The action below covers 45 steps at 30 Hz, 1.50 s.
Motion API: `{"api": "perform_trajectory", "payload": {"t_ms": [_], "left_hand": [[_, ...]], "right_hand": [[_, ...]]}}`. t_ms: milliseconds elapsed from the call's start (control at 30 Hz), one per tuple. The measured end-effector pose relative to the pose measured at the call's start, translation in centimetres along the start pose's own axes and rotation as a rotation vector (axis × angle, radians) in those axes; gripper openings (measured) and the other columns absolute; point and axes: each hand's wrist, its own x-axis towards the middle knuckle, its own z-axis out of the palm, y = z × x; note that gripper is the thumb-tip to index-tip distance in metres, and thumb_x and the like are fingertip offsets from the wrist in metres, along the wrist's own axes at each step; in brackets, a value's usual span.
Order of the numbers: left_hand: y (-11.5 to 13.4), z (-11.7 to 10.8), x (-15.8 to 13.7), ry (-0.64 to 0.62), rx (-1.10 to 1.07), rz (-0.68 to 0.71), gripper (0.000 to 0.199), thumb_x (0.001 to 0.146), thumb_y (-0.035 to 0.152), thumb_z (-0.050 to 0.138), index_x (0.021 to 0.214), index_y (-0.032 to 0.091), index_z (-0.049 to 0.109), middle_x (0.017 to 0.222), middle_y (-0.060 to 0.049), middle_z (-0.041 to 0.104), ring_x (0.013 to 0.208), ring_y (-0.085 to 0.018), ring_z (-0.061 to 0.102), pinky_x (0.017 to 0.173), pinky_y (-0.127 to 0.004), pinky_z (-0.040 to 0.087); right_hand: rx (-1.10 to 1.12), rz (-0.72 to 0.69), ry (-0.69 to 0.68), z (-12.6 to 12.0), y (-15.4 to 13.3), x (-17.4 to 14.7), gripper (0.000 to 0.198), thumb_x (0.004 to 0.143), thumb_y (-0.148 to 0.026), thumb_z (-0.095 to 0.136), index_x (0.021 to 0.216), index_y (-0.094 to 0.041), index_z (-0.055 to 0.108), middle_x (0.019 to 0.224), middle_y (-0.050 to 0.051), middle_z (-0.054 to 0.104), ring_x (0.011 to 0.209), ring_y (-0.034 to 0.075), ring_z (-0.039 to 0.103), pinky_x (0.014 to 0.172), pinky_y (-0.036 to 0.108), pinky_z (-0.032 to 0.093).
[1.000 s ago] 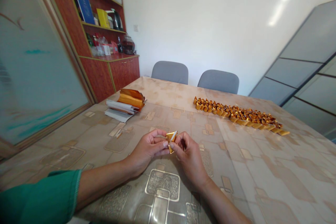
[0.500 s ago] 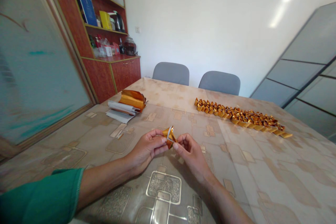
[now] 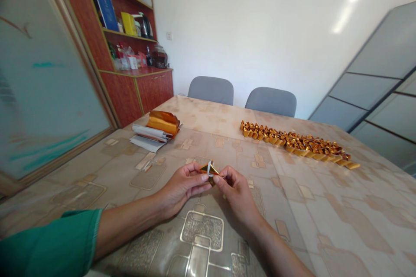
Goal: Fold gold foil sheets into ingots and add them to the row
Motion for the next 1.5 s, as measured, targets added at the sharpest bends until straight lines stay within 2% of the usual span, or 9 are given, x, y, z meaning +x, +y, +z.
{"api": "perform_trajectory", "payload": {"t_ms": [233, 433, 767, 933, 1167, 1333, 1500], "left_hand": [[0.2, 0.0, 0.1, 0.046, -0.003, -0.013, 0.031, 0.067, 0.012, 0.085, 0.079, 0.013, 0.056, 0.081, -0.005, 0.073, 0.074, -0.013, 0.070, 0.076, -0.026, 0.059], [0.1, 0.0, 0.1, 0.016, 0.003, -0.051, 0.029, 0.066, 0.011, 0.085, 0.078, 0.012, 0.058, 0.079, -0.004, 0.072, 0.071, -0.012, 0.070, 0.075, -0.025, 0.059], [0.1, -0.1, 0.1, 0.002, 0.038, -0.078, 0.032, 0.063, 0.014, 0.088, 0.076, 0.013, 0.059, 0.077, -0.003, 0.071, 0.069, -0.011, 0.068, 0.071, -0.024, 0.057], [0.5, -0.2, 0.2, -0.068, 0.053, -0.105, 0.032, 0.064, 0.019, 0.088, 0.085, 0.011, 0.064, 0.086, -0.006, 0.073, 0.074, -0.012, 0.069, 0.077, -0.026, 0.057], [0.5, -0.1, 0.2, -0.008, 0.125, -0.006, 0.034, 0.061, 0.021, 0.089, 0.082, 0.012, 0.064, 0.079, -0.003, 0.071, 0.068, -0.011, 0.066, 0.069, -0.023, 0.055], [0.3, 0.1, 0.1, 0.018, 0.145, -0.001, 0.036, 0.057, 0.021, 0.090, 0.077, 0.012, 0.061, 0.071, -0.001, 0.068, 0.061, -0.009, 0.064, 0.064, -0.021, 0.053], [0.3, 0.2, 0.1, 0.036, 0.129, 0.048, 0.036, 0.058, 0.021, 0.089, 0.077, 0.013, 0.060, 0.075, -0.002, 0.069, 0.065, -0.010, 0.065, 0.066, -0.022, 0.054]], "right_hand": [[0.075, 0.023, -0.071, 0.2, 0.2, -0.2, 0.036, 0.075, -0.052, 0.076, 0.072, -0.020, 0.059, 0.069, -0.001, 0.054, 0.065, 0.014, 0.044, 0.061, 0.027, 0.035], [0.007, -0.016, -0.062, -0.1, 0.0, -0.1, 0.041, 0.077, -0.055, 0.074, 0.065, -0.021, 0.054, 0.059, -0.004, 0.045, 0.058, 0.013, 0.036, 0.055, 0.027, 0.029], [-0.009, -0.032, -0.110, -0.2, 0.8, -0.2, 0.039, 0.082, -0.053, 0.070, 0.068, -0.020, 0.055, 0.064, -0.003, 0.048, 0.061, 0.013, 0.039, 0.057, 0.027, 0.030], [-0.018, -0.007, -0.089, -0.3, 0.3, 0.0, 0.044, 0.076, -0.057, 0.073, 0.064, -0.021, 0.050, 0.058, -0.004, 0.043, 0.055, 0.012, 0.034, 0.052, 0.026, 0.027], [-0.014, 0.018, -0.122, -0.3, 0.0, -0.1, 0.043, 0.076, -0.057, 0.073, 0.067, -0.022, 0.050, 0.059, -0.004, 0.046, 0.056, 0.012, 0.036, 0.052, 0.026, 0.028], [0.057, 0.009, -0.102, 0.0, 0.6, -0.3, 0.044, 0.078, -0.053, 0.073, 0.064, -0.021, 0.047, 0.059, -0.004, 0.044, 0.057, 0.012, 0.034, 0.053, 0.026, 0.026], [0.007, 0.042, -0.126, -0.4, 0.2, -0.1, 0.041, 0.077, -0.058, 0.072, 0.068, -0.020, 0.057, 0.061, -0.002, 0.049, 0.058, 0.013, 0.038, 0.054, 0.027, 0.030]]}}
